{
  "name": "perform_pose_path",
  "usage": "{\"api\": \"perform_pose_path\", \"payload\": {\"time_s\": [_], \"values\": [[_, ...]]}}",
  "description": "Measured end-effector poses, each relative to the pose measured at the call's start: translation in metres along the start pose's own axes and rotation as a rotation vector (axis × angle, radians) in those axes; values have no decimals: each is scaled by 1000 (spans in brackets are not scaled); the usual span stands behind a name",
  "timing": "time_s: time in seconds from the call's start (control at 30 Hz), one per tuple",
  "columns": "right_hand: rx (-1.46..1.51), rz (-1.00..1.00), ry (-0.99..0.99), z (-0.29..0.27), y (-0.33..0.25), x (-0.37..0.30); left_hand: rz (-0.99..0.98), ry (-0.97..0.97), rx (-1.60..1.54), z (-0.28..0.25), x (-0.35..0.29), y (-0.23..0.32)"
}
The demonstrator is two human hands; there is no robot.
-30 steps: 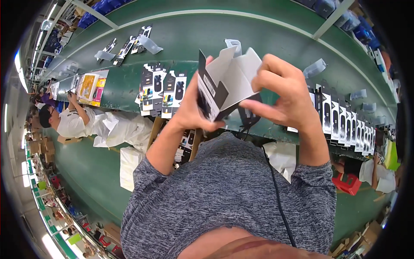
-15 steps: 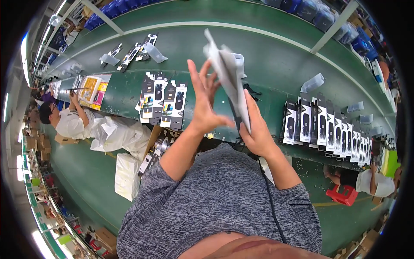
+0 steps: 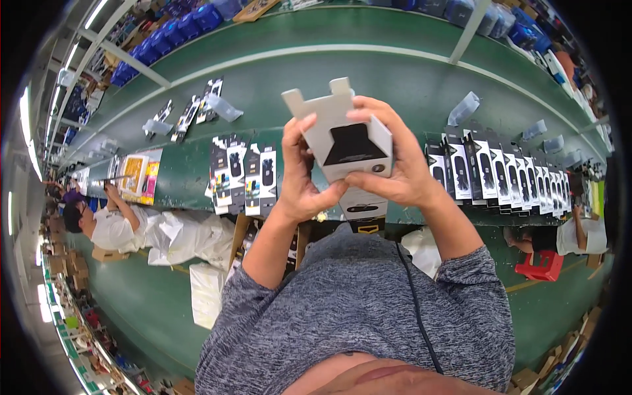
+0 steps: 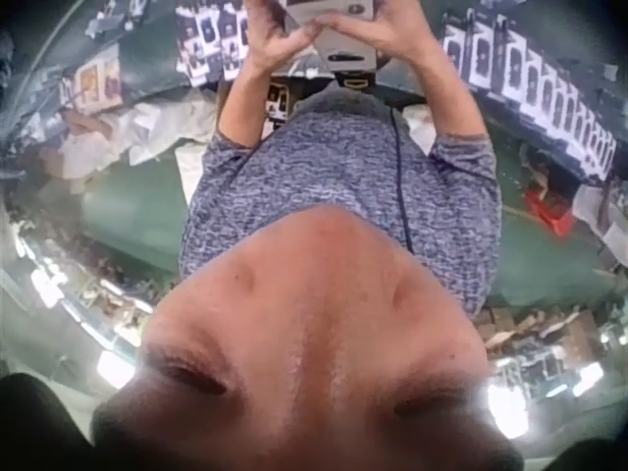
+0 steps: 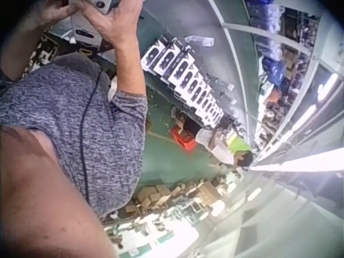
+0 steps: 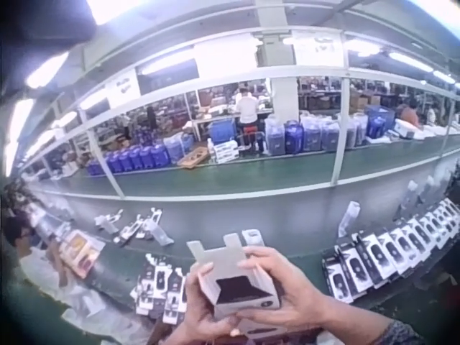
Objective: The person folds flat cardboard packaging into boxes by hand and arranges the assembled boxes in a row on the table.
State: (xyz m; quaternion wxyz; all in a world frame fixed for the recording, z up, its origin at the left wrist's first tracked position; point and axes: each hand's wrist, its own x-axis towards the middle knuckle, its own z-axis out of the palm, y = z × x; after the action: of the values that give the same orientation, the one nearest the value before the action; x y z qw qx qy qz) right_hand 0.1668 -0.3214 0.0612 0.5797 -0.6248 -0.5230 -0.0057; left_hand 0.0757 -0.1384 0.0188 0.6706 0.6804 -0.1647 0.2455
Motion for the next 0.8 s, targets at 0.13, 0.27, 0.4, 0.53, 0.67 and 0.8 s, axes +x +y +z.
{"api": "perform_pose_path", "payload": {"time_s": [0.13, 0.27, 0.4, 0.53, 0.67, 0.8], "values": [[126, -59, 111, 6, 0, -5, 81, 63, 93, 8, 2, 6], [314, -74, 208, 22, 8, -16, 221, 30, -34, 26, 8, 23], [295, -164, 212, 20, -7, -14, 274, 57, -92, 34, 9, 30], [172, -144, 196, 3, -14, -19, 216, -3, -67, 28, 19, 31], [94, -239, 249, -8, -21, -20, 191, -40, 33, 31, 27, 30], [-92, -282, 199, -19, -31, -24, 162, -37, 19, 37, 25, 31]]}}
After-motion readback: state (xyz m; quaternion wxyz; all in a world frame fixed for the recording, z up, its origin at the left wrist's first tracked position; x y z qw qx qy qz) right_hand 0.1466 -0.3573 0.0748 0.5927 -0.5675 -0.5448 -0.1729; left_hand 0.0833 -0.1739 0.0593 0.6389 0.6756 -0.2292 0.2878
